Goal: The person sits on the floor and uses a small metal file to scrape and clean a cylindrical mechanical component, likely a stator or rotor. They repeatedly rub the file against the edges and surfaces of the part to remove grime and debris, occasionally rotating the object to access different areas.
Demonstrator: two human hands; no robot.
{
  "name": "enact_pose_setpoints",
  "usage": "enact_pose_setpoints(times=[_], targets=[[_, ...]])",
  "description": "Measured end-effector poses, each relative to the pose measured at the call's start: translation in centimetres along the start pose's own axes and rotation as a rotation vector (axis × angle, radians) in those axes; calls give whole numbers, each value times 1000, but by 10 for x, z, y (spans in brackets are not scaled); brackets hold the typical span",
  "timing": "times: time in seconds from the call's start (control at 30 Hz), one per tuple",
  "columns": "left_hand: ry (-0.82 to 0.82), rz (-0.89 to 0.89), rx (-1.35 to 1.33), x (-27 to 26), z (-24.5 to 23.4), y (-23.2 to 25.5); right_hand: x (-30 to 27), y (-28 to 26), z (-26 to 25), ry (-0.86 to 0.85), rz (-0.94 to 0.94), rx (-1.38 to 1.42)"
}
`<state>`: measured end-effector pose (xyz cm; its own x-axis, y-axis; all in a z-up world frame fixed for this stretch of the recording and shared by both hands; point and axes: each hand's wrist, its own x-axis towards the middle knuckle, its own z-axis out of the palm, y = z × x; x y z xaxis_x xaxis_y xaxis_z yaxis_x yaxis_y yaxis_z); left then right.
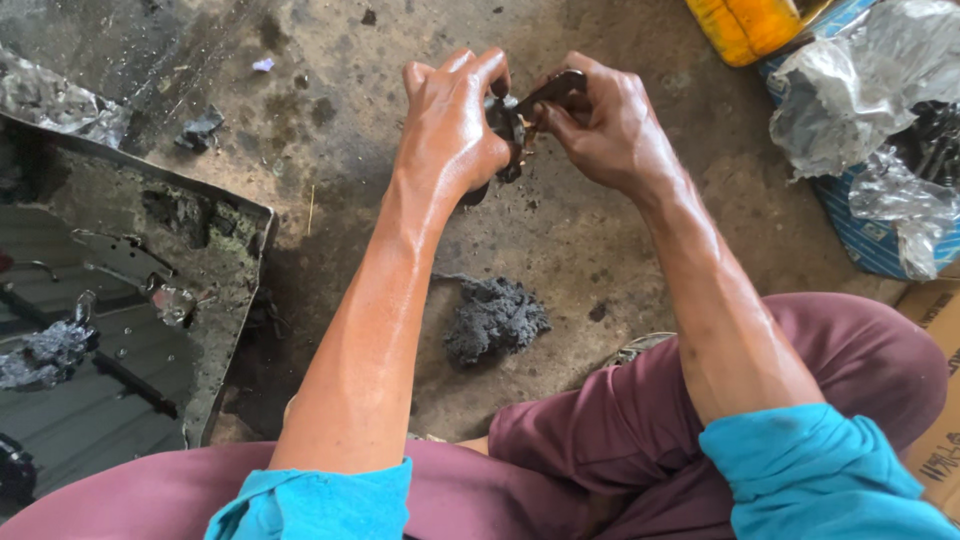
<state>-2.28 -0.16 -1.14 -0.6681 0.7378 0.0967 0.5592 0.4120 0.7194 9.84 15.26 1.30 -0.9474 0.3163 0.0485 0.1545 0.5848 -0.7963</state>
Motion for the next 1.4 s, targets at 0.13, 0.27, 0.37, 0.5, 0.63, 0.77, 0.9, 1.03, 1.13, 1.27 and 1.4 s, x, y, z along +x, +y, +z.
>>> enact_pose_setpoints(times=[0.13,0.27,0.37,0.5,0.63,0.77,0.9,1.03,1.13,1.27,1.4], targets=[[-55,84,38,2,1,-4,-5,-6,-2,-16,-90,-187],[-167,-8,24,12,-10,8,-16,-3,2,33,-215,-175],[-202,-45,48,6,-12,13,-15,2,6,61,-162,-164],[-92,60,407,-9,-5,18,1,2,6,9,-43,-78],[101,183,579,-30,12,11,10,6,4,32,-148,-63],[63,129,460,-29,11,7,18,9,2,4,-174,-67],[-49,60,292,-3,-6,7,27,9,-4,-48,-174,-142],[-130,15,264,11,-22,13,15,6,-1,-20,-268,-126],[-142,31,285,17,-17,12,20,9,7,0,-216,-127],[-125,3,210,15,-10,1,21,11,9,35,-291,-174],[-187,-11,208,33,-11,-2,-1,1,9,16,-192,-178]])
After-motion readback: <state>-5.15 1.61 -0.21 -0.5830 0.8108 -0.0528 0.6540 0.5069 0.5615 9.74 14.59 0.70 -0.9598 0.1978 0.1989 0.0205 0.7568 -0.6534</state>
